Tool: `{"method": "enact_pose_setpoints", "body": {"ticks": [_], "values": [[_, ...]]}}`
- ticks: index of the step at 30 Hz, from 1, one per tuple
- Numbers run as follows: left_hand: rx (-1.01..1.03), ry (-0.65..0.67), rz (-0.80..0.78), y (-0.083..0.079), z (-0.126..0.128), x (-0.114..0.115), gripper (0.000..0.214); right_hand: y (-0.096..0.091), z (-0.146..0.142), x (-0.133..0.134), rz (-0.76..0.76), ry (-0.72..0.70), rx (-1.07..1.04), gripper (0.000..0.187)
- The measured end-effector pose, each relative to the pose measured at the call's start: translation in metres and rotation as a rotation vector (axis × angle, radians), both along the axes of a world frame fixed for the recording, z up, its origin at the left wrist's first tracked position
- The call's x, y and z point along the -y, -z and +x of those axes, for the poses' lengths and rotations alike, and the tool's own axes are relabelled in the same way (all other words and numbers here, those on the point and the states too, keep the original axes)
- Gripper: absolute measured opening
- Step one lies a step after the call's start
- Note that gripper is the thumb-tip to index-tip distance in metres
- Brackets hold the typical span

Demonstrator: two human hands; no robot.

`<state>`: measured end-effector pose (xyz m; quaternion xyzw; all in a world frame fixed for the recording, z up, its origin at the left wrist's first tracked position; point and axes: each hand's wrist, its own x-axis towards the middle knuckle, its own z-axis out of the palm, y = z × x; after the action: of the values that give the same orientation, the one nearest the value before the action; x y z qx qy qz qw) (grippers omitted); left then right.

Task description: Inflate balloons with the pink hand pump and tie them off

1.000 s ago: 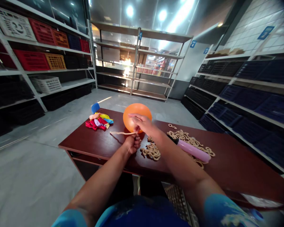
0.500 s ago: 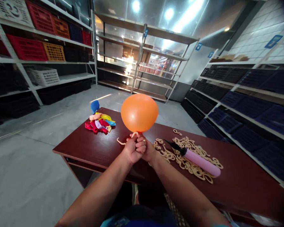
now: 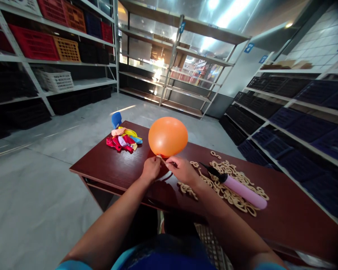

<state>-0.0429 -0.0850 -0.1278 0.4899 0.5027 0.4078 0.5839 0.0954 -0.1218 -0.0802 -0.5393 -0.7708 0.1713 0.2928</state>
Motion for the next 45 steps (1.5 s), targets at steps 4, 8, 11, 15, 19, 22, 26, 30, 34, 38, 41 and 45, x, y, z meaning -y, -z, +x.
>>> {"method": "enact_pose_setpoints", "body": {"ticks": [4,8,11,15,19,22,26,30,34,38,41,45], "values": [[-0.202,-0.080,0.164,0.014,0.004,-0.001,0.033,-0.012,-0.007,0.003,0.085,-0.094,0.155,0.018],[-0.141,-0.084,0.218,0.016,0.009,0.003,0.030,-0.004,-0.010,-0.004,0.052,-0.078,-0.028,0.016],[-0.115,-0.050,0.274,0.017,0.011,0.008,0.025,0.007,-0.009,-0.008,-0.122,0.043,-0.278,0.019],[-0.182,-0.012,0.341,0.015,0.010,0.013,0.021,0.007,-0.005,-0.008,-0.185,0.096,-0.318,0.020],[-0.138,0.009,0.383,0.009,0.015,0.018,0.021,-0.003,0.002,-0.004,-0.137,0.048,-0.197,0.015],[0.065,0.043,0.292,0.004,0.024,0.022,0.023,-0.003,0.006,-0.002,-0.025,0.067,-0.130,0.016],[0.305,0.076,0.098,-0.002,0.037,0.031,0.029,0.005,0.006,0.003,0.234,0.223,-0.014,0.010],[0.438,0.086,0.045,-0.003,0.043,0.036,0.030,0.006,0.006,0.011,0.333,0.281,0.030,0.007],[0.485,0.063,0.021,-0.002,0.045,0.037,0.030,-0.003,0.013,0.020,0.231,0.089,-0.100,0.017],[0.490,0.070,-0.022,-0.006,0.047,0.042,0.029,-0.004,0.025,0.021,0.045,0.062,-0.348,0.021],[0.506,0.095,-0.015,-0.008,0.050,0.048,0.030,0.001,0.031,0.019,-0.067,0.080,-0.484,0.020],[0.479,0.113,-0.019,-0.003,0.055,0.053,0.036,0.004,0.033,0.022,-0.174,0.069,-0.556,0.026]]}}
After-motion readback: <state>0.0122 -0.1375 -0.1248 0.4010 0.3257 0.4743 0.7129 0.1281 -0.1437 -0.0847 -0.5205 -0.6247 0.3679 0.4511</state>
